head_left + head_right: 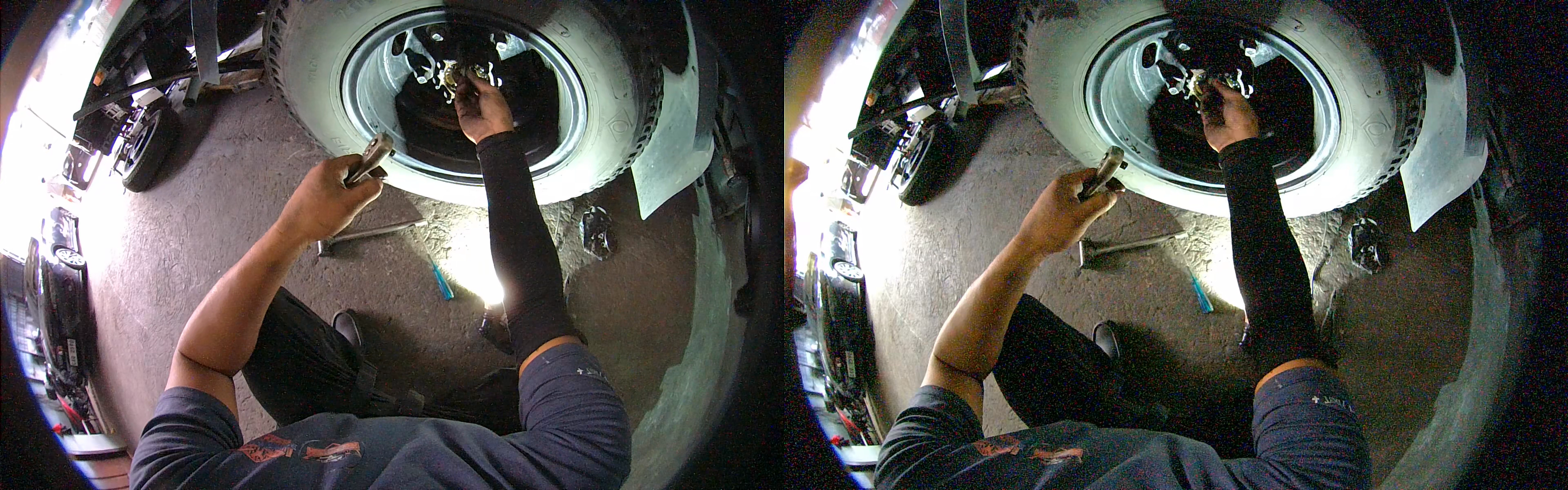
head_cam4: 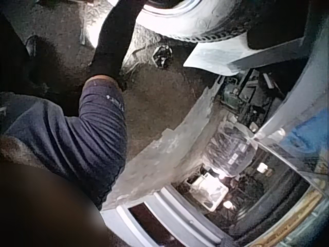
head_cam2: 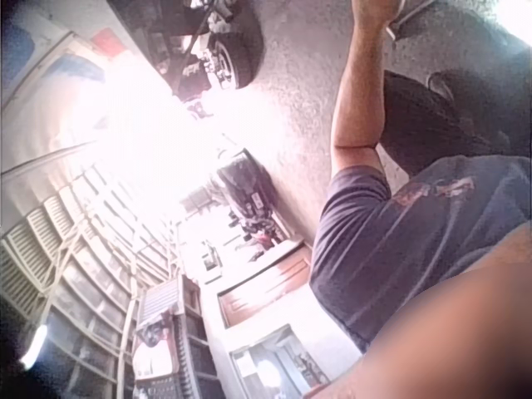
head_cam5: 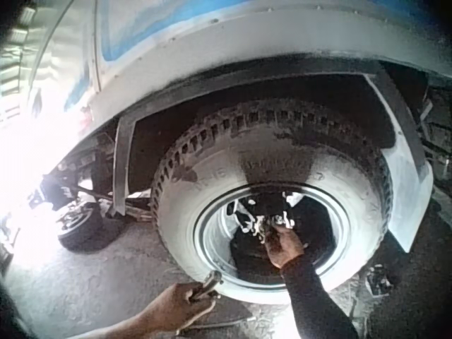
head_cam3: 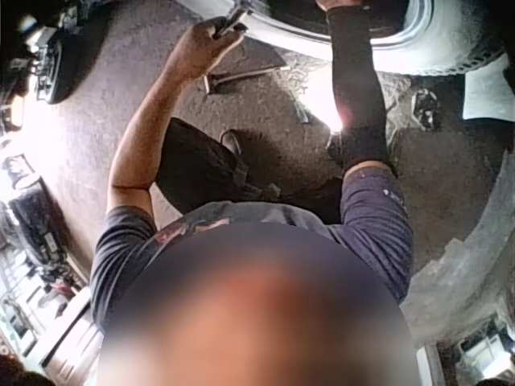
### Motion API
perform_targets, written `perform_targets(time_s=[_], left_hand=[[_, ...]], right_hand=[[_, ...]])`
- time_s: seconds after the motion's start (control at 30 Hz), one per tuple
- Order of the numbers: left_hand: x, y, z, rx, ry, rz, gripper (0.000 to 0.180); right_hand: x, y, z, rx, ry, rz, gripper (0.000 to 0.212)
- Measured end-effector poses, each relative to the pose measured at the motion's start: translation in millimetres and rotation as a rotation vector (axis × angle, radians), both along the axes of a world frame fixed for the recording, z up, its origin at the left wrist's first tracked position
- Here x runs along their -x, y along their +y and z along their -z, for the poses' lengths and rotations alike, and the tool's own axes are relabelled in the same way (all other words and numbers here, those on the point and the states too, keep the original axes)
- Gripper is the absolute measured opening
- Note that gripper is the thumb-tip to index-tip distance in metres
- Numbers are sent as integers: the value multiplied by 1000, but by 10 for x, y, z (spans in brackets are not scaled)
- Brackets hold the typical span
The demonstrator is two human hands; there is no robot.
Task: The person kneels beside a lifted vehicle and works on the rear wheel hub. They use a screwdriver to pry and adjust components, then use a socket wrench to tighten bolts on the hub assembly. The person remains on the floor for the duration of the task.
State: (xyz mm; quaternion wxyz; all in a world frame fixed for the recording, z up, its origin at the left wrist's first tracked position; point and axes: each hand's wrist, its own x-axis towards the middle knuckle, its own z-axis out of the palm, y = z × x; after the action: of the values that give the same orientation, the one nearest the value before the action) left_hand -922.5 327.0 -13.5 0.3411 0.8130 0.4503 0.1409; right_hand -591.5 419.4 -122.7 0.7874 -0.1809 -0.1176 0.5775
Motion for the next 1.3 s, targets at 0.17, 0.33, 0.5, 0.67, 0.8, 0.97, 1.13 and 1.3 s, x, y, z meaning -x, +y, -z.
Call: perform_targets(time_s=[0.17, 0.33, 0.5, 0.67, 0.8, 0.97, 1.13, 1.3], left_hand=[[10, 25, 33, 41, -15, 8, 33], [22, 59, 79, -67, -131, 51, 37], [-45, 41, 40, -66, -106, 16, 54], [-120, 1, 6, -50, -85, 25, 43], [-140, 15, 57, -49, -45, 0, 43], [-147, 50, 144, -21, -64, 1, 37], [-120, 34, 151, -27, 36, 20, 35], [-113, 67, 155, 1, 70, 23, 32]], right_hand=[[-22, 194, 182, 67, 0, 83, 9], [2, 73, 71, -47, 279, -171, 22], [148, -50, -194, -56, 322, -219, 18], [261, 26, -311, 179, 200, -61, 32], [415, 144, -312, 166, 170, 104, 18], [622, 313, -310, 230, 171, 240, 24], [629, 236, -293, 208, 66, 239, 29], [626, 113, -376, 154, 268, 115, 31]])
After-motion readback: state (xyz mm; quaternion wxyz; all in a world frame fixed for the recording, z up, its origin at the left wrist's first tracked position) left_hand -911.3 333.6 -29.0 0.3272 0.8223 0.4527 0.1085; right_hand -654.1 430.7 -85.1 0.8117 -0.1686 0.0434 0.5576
